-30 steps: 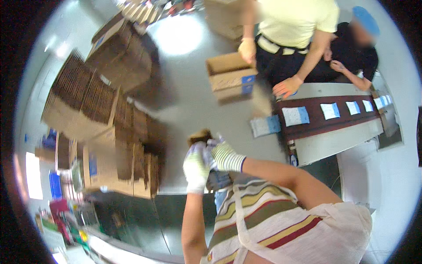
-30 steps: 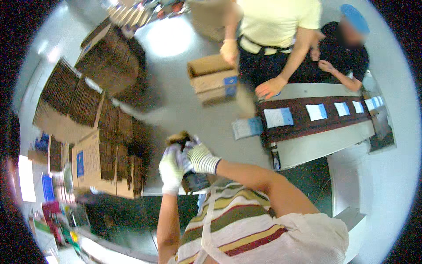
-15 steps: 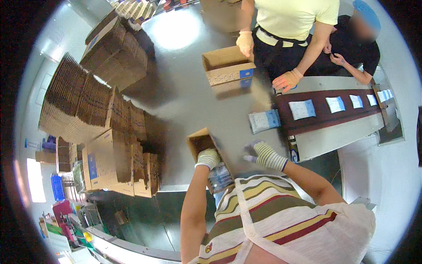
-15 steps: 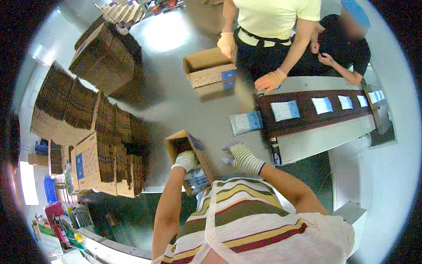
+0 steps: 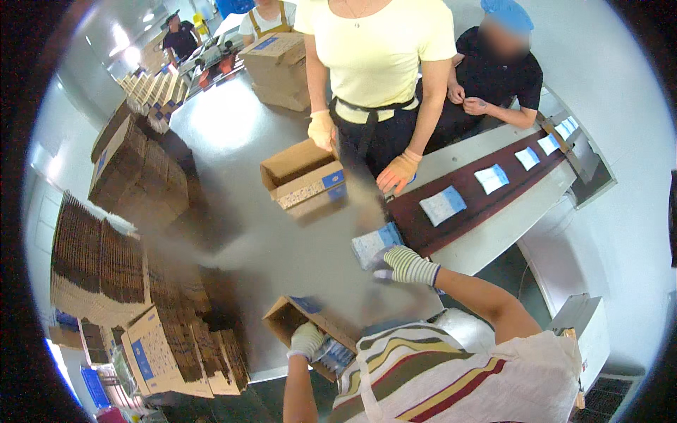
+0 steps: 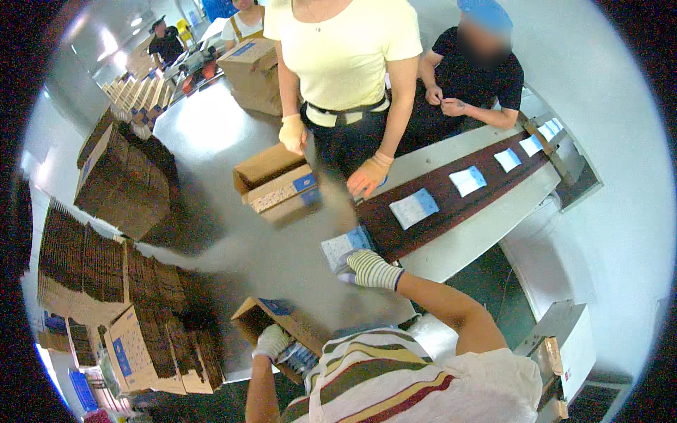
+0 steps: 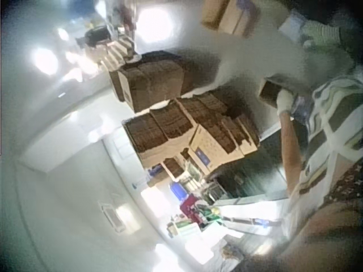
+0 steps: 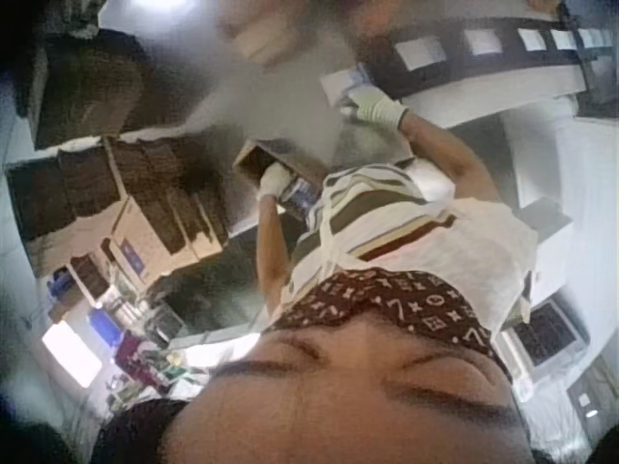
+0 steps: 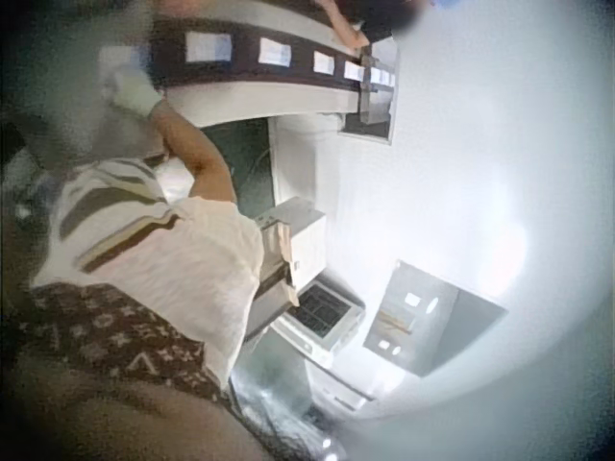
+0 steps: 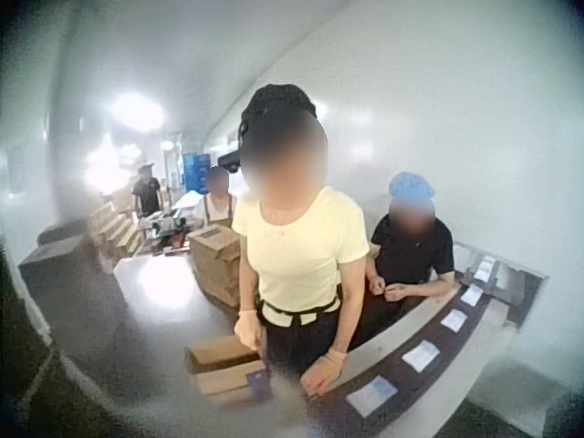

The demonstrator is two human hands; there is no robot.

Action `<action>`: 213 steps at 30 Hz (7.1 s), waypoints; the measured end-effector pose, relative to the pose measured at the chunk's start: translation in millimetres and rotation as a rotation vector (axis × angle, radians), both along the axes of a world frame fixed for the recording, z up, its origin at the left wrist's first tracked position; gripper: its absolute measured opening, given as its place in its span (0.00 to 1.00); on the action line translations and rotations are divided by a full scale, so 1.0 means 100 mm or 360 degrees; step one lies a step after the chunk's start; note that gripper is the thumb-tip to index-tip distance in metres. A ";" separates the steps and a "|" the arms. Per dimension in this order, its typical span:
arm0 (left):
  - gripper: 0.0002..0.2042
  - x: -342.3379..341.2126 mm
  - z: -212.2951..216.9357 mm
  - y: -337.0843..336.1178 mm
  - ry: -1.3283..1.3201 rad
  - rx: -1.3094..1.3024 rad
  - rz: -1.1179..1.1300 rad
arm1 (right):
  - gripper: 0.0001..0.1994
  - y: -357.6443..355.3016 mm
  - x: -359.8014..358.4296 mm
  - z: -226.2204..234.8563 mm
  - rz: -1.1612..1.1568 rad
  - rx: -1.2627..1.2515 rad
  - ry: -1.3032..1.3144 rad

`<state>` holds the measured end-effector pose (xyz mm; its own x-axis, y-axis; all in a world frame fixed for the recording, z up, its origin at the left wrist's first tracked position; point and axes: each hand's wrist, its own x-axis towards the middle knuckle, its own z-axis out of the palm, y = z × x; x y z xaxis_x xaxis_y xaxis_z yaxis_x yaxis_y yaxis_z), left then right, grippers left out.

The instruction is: The person packs small blue and white packets into cardboard boxes at a long metal table, working alongside others in a manufacturing facility.

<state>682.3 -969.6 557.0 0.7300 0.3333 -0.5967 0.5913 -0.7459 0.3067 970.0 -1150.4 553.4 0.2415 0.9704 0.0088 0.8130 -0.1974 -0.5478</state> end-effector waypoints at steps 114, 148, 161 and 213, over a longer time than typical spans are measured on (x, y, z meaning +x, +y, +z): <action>0.33 0.89 1.92 -3.80 -0.0909 0.0302 0.1196 | 0.12 -1.86 0.29 2.35 0.1176 0.0173 -0.0019; 0.39 0.91 4.39 -1.20 0.0528 0.1298 0.1392 | 0.35 -2.65 0.75 1.92 0.0746 -0.0847 0.0444; 0.27 1.50 4.92 -2.83 0.0204 0.1839 0.0869 | 0.35 -1.18 2.07 7.00 0.0326 0.1198 0.0245; 0.28 2.94 3.81 -5.81 -0.0690 0.1138 0.1406 | 0.20 -4.31 2.77 3.82 0.0833 -0.0480 -0.0144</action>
<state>976.2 -1550.7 938.3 0.1787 0.9705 0.1620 0.9317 -0.2199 0.2892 1247.0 -1581.4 935.8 -0.2572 0.9229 -0.2866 0.8846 0.1054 -0.4543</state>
